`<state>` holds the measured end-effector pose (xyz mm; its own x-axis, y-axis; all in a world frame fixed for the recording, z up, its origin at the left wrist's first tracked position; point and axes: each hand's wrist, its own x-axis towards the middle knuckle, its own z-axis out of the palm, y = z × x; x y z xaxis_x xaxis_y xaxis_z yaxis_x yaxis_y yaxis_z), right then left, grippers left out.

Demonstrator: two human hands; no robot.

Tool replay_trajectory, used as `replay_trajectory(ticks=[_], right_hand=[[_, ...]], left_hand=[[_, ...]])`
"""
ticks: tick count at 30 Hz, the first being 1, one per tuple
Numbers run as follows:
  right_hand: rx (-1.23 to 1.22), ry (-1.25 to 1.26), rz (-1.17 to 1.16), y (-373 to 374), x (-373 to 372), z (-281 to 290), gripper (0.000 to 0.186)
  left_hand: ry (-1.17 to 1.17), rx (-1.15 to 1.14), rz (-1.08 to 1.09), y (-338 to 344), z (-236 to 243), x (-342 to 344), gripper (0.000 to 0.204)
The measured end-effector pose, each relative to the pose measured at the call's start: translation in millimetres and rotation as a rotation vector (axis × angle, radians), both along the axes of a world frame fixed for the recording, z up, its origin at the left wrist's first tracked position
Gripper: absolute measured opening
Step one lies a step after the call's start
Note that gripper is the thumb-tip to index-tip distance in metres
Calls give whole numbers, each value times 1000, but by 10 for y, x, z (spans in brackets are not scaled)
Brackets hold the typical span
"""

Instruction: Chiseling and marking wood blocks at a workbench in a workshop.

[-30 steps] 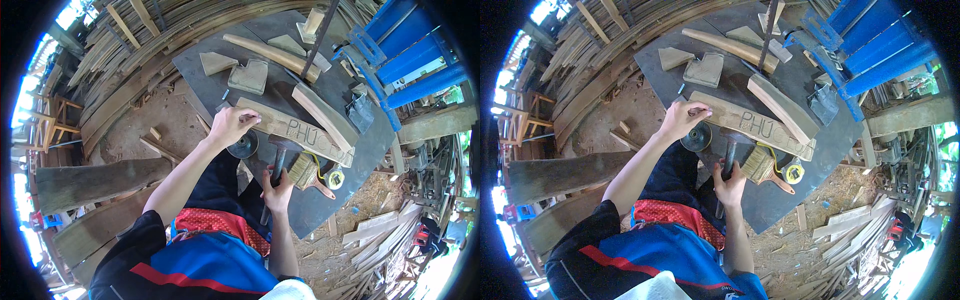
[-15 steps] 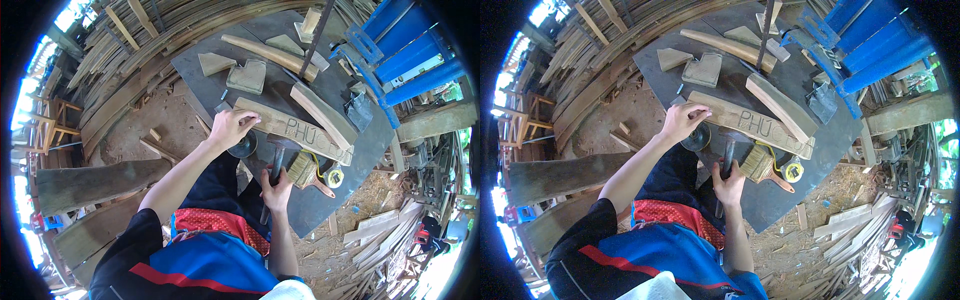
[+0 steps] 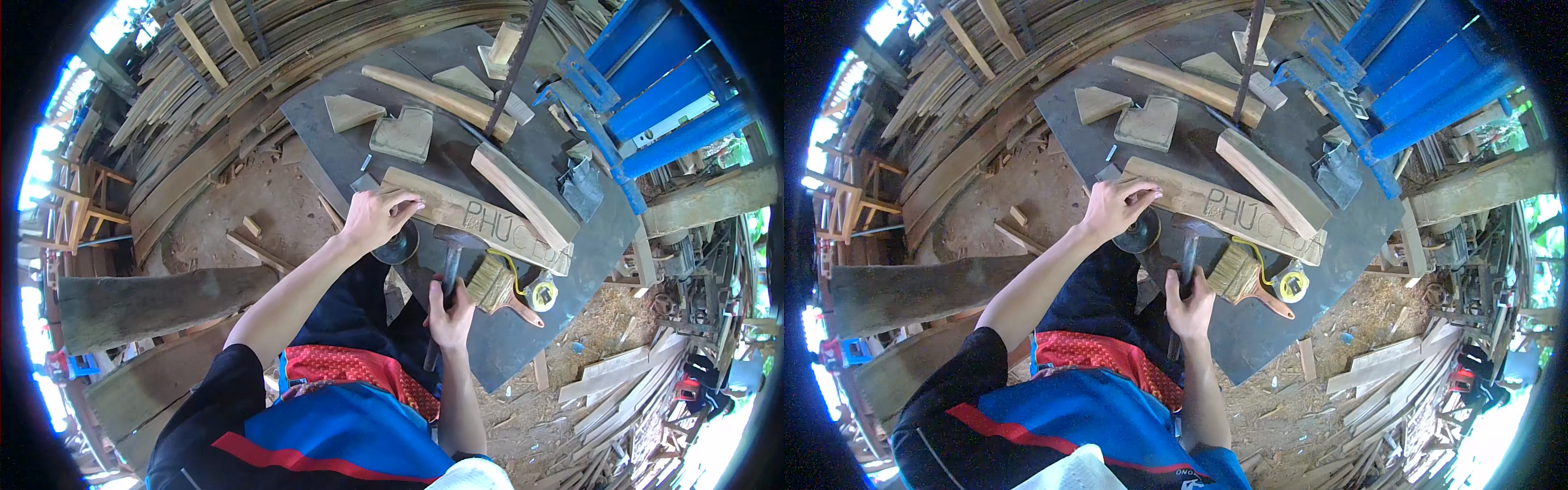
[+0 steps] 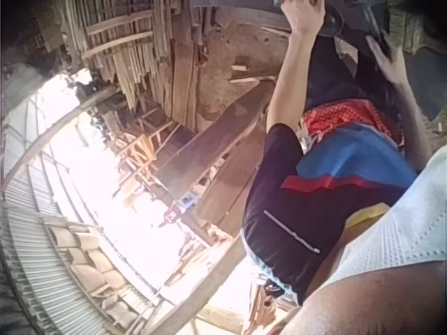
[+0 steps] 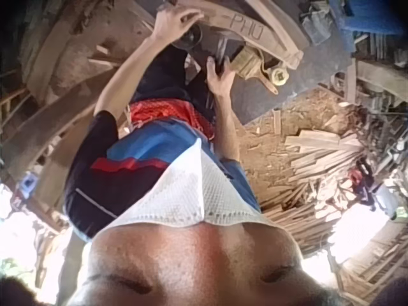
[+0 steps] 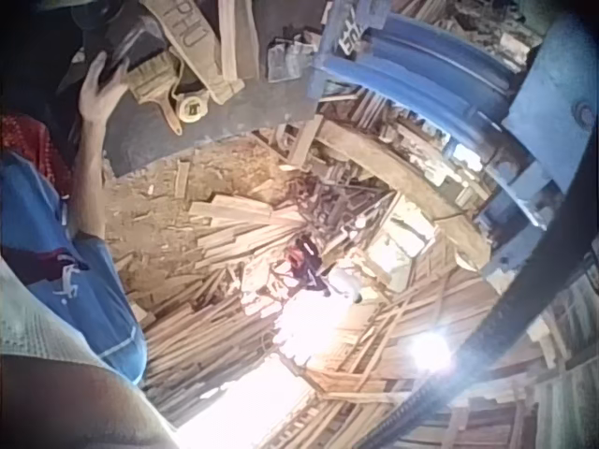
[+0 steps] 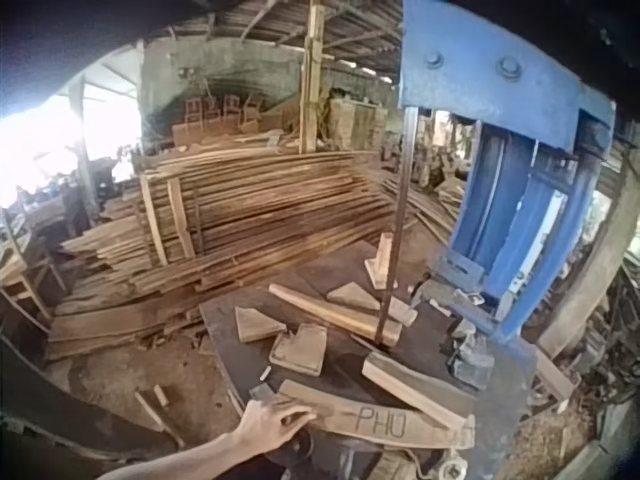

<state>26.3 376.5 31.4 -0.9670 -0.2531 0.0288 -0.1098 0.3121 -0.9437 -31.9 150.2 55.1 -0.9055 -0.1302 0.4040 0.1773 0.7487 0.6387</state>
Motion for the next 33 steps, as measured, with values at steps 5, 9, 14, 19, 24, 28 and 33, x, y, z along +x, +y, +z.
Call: replay_trajectory(ticks=[5, 9, 14, 19, 24, 28, 33], right_hand=[[-180, -420, 30, 30, -105, 281, 37], [-85, -189, 34, 91, -229, 666, 38], [221, -142, 121, 199, -547, 800, 28], [289, 38, 156, 333, -493, 537, 29], [125, -139, 159, 291, -363, 358, 35], [130, -173, 156, 265, -316, 317, 36], [132, -195, 123, 295, -291, 323, 37]], left_hand=[[46, 1, -15, -7, -2, 9, 11], [64, 5, -40, -8, -20, -10, 12], [20, 3, -58, -34, 42, -13, 12], [-9, 49, -72, -85, -1, -49, 14], [1, 59, -58, -90, -39, -71, 15], [14, 83, -55, -98, -51, -75, 15], [-26, 51, -70, -98, -6, -61, 14]])
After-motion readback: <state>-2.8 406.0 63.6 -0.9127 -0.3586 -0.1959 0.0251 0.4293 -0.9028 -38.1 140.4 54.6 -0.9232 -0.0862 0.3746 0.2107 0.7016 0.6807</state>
